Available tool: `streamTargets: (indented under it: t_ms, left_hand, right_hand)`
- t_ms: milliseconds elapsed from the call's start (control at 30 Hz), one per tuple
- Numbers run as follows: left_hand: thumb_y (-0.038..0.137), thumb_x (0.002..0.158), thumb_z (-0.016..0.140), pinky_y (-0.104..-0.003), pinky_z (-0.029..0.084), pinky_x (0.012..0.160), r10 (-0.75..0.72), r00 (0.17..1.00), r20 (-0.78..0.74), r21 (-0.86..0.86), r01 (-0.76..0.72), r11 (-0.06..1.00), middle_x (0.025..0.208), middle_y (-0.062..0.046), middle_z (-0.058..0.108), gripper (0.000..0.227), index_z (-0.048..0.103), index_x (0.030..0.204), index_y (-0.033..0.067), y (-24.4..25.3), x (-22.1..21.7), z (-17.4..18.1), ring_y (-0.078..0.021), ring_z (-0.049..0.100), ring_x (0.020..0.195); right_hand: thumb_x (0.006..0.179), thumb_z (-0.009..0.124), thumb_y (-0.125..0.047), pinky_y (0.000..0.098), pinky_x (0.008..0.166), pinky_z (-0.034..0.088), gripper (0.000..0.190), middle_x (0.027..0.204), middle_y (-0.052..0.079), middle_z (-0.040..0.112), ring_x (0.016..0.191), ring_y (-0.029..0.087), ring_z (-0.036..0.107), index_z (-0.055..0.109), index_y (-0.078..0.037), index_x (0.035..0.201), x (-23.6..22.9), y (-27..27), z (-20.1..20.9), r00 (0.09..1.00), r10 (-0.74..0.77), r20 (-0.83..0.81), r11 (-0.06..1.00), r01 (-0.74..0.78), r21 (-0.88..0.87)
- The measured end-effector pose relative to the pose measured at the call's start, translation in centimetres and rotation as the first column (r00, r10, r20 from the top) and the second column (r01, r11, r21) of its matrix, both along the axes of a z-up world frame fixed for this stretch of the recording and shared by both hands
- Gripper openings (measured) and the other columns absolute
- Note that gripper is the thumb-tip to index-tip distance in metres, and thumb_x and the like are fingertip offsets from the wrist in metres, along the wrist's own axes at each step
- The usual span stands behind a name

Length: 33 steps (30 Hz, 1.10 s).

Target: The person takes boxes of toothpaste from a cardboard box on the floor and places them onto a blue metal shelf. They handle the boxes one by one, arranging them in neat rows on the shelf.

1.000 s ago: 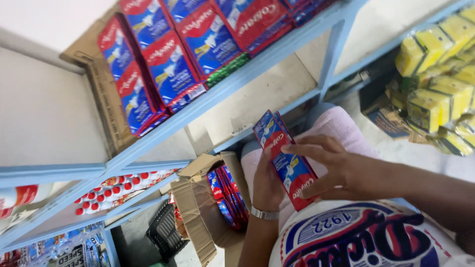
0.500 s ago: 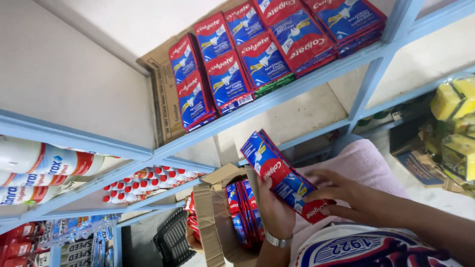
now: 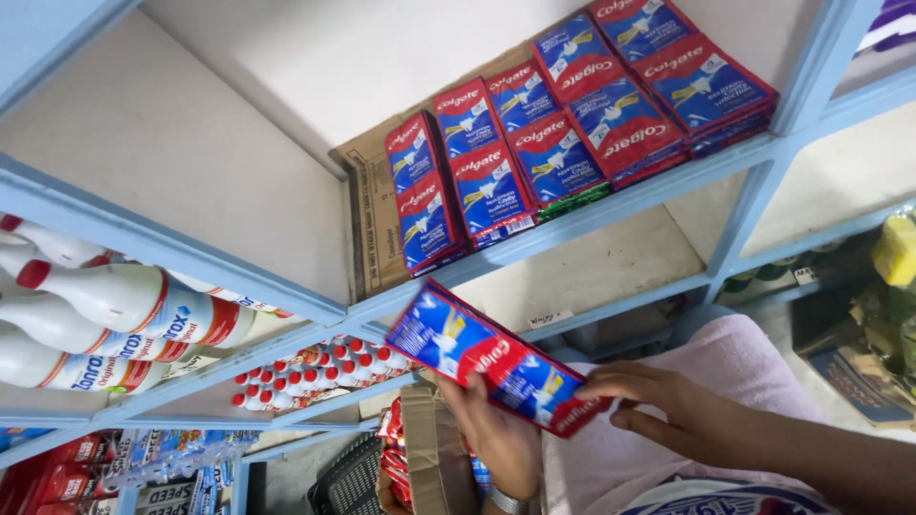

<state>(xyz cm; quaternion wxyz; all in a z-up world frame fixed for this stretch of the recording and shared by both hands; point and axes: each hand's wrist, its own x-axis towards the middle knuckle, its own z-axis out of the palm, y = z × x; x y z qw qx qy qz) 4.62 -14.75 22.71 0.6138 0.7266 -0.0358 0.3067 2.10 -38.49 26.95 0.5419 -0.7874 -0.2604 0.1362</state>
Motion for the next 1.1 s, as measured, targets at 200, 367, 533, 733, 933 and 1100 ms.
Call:
streamTargets:
  t_ms: [200,367,533,733,933,1100]
  left_hand:
    - [0.011,0.104,0.046,-0.033,0.047,0.104,-0.316,0.940,-0.131,-0.361,0.251,0.898,0.141,-0.017,0.058,0.052,0.043,0.154,-0.0005,1.6,7.7,12.2,-0.0191,0.059,0.119]
    - [0.012,0.104,0.048,-0.032,0.051,0.102,-0.380,0.916,-0.127,-0.113,0.368,0.923,0.139,-0.014,0.063,0.052,0.042,0.155,0.0022,3.8,14.9,15.5,-0.0169,0.063,0.118]
    - [0.012,0.102,0.051,-0.032,0.051,0.100,-0.366,0.908,-0.207,0.152,0.399,0.904,0.137,-0.012,0.066,0.057,0.039,0.157,0.0054,5.3,22.1,15.1,-0.0166,0.065,0.117]
    - [0.013,0.099,0.053,-0.032,0.050,0.101,-0.289,0.894,-0.343,0.272,0.389,0.880,0.136,-0.014,0.067,0.056,0.042,0.153,0.0047,5.6,28.1,13.2,-0.0202,0.066,0.118]
    - [0.014,0.098,0.055,-0.035,0.048,0.105,-0.235,0.933,-0.272,0.358,0.325,0.876,0.138,-0.017,0.066,0.054,0.047,0.149,0.0010,6.3,32.1,10.6,-0.0232,0.065,0.122]
    - [0.017,0.097,0.054,-0.033,0.051,0.100,-0.207,0.892,-0.402,0.155,0.289,0.945,0.139,-0.015,0.062,0.058,0.043,0.153,0.0046,4.5,30.9,13.2,-0.0212,0.065,0.119]
  right_hand:
    - [0.096,0.066,-0.013,0.0409,0.101,0.051,0.055,0.142,0.013,0.061,0.128,0.030,0.062,0.051,-0.013,0.150,2.8,2.8,5.6,0.993,-0.001,0.120,0.997,-0.008,0.073]
    - [0.096,0.063,-0.014,0.0376,0.102,0.054,0.066,0.152,0.012,0.050,0.128,0.026,0.061,0.039,-0.016,0.157,6.1,4.9,7.2,0.999,-0.028,0.031,0.978,0.021,0.207]
    - [0.095,0.064,-0.016,0.0364,0.114,0.043,0.070,0.164,0.007,0.041,0.147,0.024,0.045,0.034,-0.017,0.158,9.1,6.4,8.6,0.961,-0.022,-0.277,0.919,0.129,0.373]
    - [0.092,0.063,-0.014,0.0373,0.119,0.034,0.080,0.171,0.003,0.029,0.157,0.022,0.027,0.024,-0.019,0.162,10.5,7.2,9.2,0.932,-0.021,-0.361,0.852,0.205,0.482]
    - [0.093,0.064,-0.013,0.0383,0.120,0.032,0.084,0.174,0.004,0.022,0.160,0.020,0.020,0.017,-0.014,0.163,11.0,7.8,8.3,0.940,0.095,-0.327,0.796,0.125,0.593]
    - [0.094,0.066,-0.013,0.0425,0.120,0.033,0.088,0.173,0.001,0.016,0.158,0.020,0.023,0.012,-0.018,0.163,10.5,7.9,7.6,0.979,0.030,-0.202,0.867,0.075,0.492]
